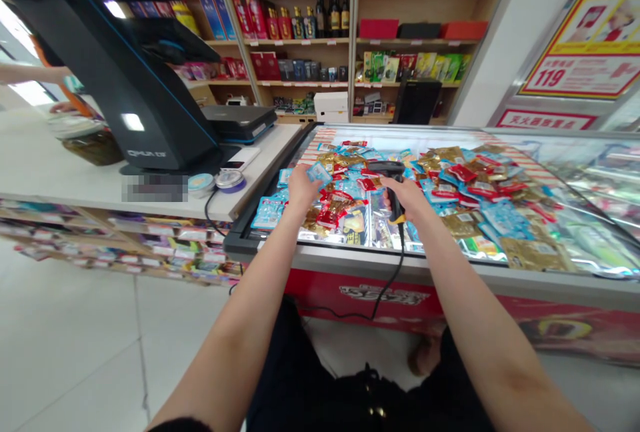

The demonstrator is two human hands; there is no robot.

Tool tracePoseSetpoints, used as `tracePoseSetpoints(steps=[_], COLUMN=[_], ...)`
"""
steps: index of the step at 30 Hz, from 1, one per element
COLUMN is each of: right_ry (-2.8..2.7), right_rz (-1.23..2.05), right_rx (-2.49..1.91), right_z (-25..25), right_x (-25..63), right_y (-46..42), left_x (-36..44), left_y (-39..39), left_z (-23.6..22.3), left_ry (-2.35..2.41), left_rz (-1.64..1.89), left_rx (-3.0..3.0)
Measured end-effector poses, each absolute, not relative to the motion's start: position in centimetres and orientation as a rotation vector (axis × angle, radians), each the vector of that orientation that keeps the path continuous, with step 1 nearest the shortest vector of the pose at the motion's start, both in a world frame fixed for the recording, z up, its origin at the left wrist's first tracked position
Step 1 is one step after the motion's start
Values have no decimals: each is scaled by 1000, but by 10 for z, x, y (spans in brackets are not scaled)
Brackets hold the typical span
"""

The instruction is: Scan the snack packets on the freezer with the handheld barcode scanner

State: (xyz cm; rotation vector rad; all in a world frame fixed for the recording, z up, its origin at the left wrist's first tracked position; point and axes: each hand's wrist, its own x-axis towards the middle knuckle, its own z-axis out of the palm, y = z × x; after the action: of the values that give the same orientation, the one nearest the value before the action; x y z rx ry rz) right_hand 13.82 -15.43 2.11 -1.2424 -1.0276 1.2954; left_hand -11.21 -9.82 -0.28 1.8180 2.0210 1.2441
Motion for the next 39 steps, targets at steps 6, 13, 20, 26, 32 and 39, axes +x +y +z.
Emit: tracePoseSetpoints(steps=[6, 13, 20, 26, 32, 39], right_ry=[-1031, -1022, -1014, -1023, -1052, -954], right_rz=[1270, 1336, 1360, 1319, 1277, 1457], right_rx=[-1203, -1156, -1038, -1074, -1124, -1061], right_z=[27, 39, 62, 71, 59, 57], right_x=[138, 135, 138, 145, 153, 163], right_y=[-145, -136, -121, -103, -98, -106], left_x=[-87, -38, -4, 7, 11, 11], left_y=[-66, -46, -39, -18, -6, -20], left_z=[10, 6, 13, 8, -8, 7], left_ry=[1673, 1324, 1264, 1244, 1249, 1202], left_rz=[1519, 1593, 1663, 1657, 1664, 1646], left_rx=[1600, 1215, 1113, 1118, 1169, 1057])
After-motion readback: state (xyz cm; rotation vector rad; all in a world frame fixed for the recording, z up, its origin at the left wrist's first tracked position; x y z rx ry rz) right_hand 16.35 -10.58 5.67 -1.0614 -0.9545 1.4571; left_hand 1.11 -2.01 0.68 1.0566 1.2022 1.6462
